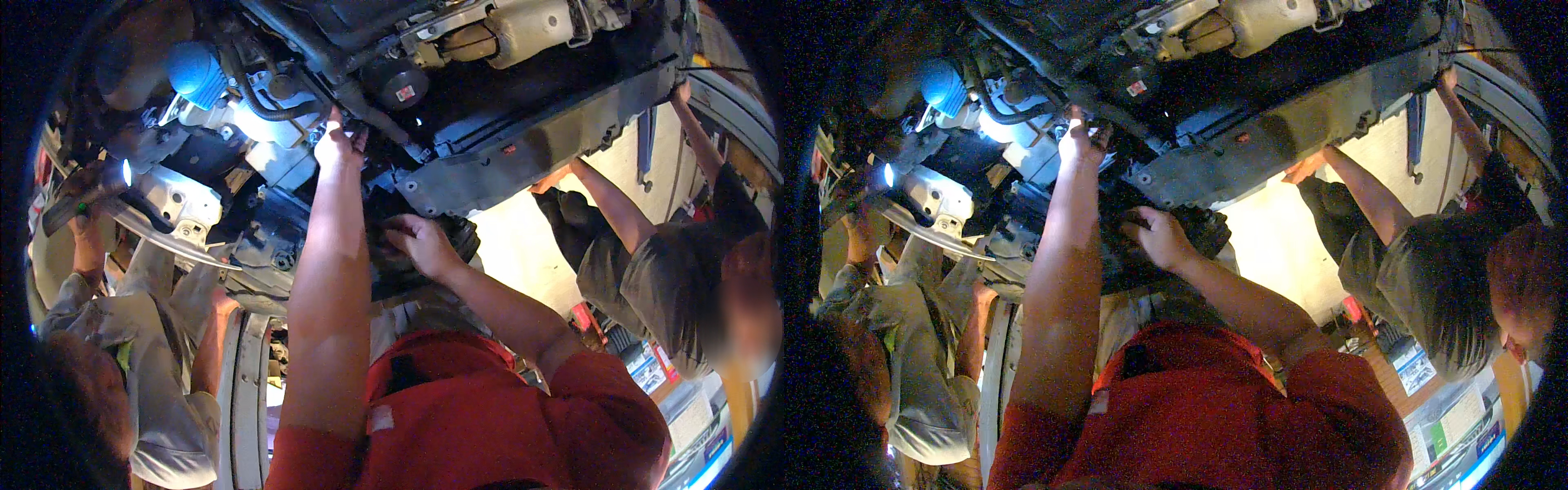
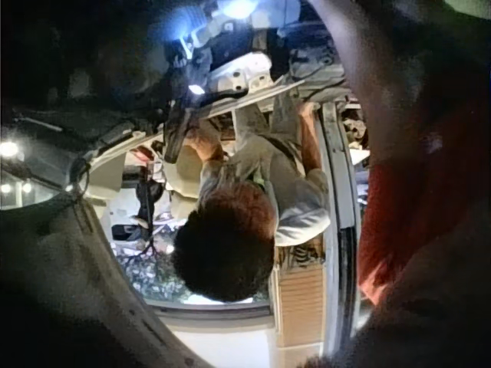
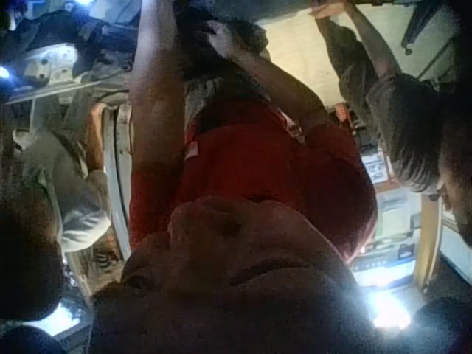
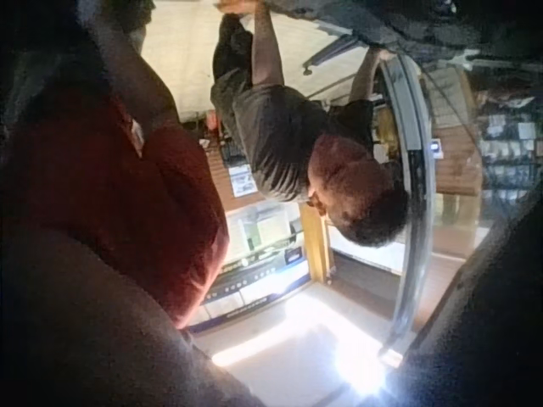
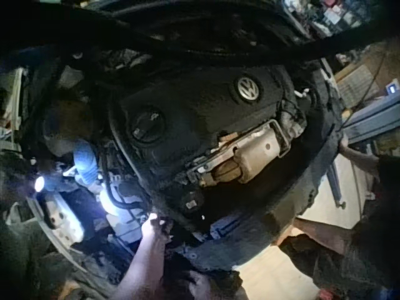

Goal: The person fits a headlight assembly into a car's front frame with the help of others, aligns it, and secures it using a tool.

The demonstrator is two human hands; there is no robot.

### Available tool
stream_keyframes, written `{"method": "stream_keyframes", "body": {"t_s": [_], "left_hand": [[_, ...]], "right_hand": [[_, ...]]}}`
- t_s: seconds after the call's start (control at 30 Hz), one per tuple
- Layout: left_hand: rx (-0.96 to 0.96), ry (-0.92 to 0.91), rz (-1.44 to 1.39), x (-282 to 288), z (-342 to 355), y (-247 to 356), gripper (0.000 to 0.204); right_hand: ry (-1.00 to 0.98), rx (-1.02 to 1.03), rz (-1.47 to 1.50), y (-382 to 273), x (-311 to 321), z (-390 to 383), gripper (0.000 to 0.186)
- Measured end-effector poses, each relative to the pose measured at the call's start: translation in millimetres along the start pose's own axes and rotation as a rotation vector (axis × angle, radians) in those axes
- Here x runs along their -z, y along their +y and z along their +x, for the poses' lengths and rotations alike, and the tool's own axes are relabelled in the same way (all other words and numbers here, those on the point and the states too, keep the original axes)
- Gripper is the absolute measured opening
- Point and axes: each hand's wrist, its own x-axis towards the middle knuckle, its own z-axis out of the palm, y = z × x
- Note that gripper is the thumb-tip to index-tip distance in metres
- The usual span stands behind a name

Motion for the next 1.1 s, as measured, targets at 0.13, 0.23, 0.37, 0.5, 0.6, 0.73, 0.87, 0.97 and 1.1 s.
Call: {"method": "stream_keyframes", "body": {"t_s": [0.13,0.23,0.37,0.5,0.6,0.73,0.87,0.97,1.1], "left_hand": [[-0.016,0.141,0.040,-16.5,-3.3,-12.1,0.043],[-0.047,-0.021,-0.036,-6.1,27.4,-29.0,0.047],[0.004,0.083,-0.023,-16.3,11.0,-18.7,0.039],[-0.007,0.066,-0.212,-15.2,16.8,-17.5,0.029],[-0.107,-0.015,-0.142,0.6,8.8,-19.8,0.021],[-0.079,-0.026,-0.216,6.9,5.4,-30.5,0.018],[0.009,-0.049,-0.099,10.5,-14.3,-24.0,0.015],[0.047,-0.050,-0.114,17.8,-5.4,-24.9,0.015],[-0.002,0.025,-0.164,16.9,-0.1,-33.9,0.015]], "right_hand": [[0.023,0.009,-0.106,-2.5,0.2,-2.0,0.032],[0.003,0.018,-0.165,-1.8,0.0,-2.7,0.032],[-0.021,-0.082,-0.115,-32.0,-1.6,-20.7,0.031],[0.003,-0.104,-0.112,-39.4,-3.0,-37.2,0.029],[-0.015,-0.034,-0.087,-24.2,-1.3,-36.0,0.028],[-0.032,0.011,-0.049,-17.5,0.7,-33.2,0.030],[-0.002,0.008,-0.007,-7.4,4.1,-33.3,0.030],[0.066,-0.035,0.007,-11.4,8.4,-41.8,0.030],[0.112,-0.019,0.024,-7.5,19.8,-49.6,0.029]]}}
